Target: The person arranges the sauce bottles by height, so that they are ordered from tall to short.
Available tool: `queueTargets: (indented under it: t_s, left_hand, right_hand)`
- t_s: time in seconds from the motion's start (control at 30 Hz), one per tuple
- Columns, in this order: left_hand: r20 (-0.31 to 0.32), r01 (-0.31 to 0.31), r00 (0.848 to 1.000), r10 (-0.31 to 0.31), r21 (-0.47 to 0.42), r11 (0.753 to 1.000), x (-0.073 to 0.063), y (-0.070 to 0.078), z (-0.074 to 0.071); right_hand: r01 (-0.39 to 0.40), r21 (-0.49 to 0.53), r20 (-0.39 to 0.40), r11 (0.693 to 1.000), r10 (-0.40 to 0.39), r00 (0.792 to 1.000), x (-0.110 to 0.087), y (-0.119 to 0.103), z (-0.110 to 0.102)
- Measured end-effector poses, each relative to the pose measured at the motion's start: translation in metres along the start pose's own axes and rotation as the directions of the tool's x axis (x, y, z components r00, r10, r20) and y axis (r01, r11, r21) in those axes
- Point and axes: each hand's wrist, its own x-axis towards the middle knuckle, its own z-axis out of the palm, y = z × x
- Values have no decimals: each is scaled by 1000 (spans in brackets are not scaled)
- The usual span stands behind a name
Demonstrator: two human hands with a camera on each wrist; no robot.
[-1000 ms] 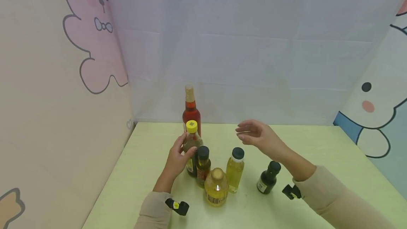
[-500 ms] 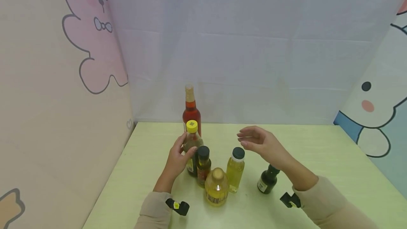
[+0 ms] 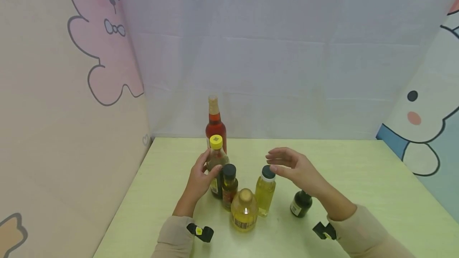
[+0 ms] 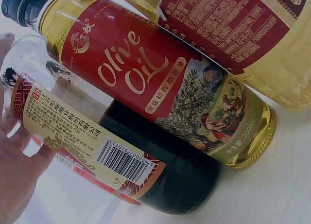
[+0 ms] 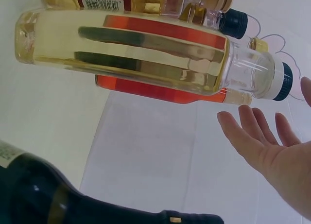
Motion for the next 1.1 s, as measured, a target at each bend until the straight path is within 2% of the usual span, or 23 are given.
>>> queueTargets:
  t_s: [0.27, 0.73, 0.83, 0.87, 1.0, 1.07, 1.1]
  left_hand:
    - [14, 14, 1000, -13, -18, 1000, 0, 4, 0]
    - [24, -4, 1000, 4, 8, 1000, 2, 5, -6]
    - [34, 18, 999, -17, -3, 1000, 4, 8, -8]
    - [38, 28, 999, -28, 0, 1000, 4, 14, -9]
    - [44, 57, 997, -57, -9, 998, 6, 17, -10]
    - [44, 46, 998, -46, -8, 999, 6, 18, -11]
    - [39, 41, 998, -40, -15, 999, 7, 13, -10]
  right_hand:
    - [-14, -38, 28, 999, 15, 1000, -3, 6, 4]
    - [-30, 9, 26, 1000, 29, 999, -10, 14, 13]
    - [-28, 30, 29, 999, 27, 999, -11, 16, 14]
    - [-27, 36, 29, 999, 26, 999, -12, 16, 14]
    - [-3, 54, 30, 999, 1, 1000, -12, 19, 16]
    - [6, 53, 26, 999, -7, 1000, -12, 20, 18]
    - [9, 51, 24, 999, -10, 1000, -12, 21, 18]
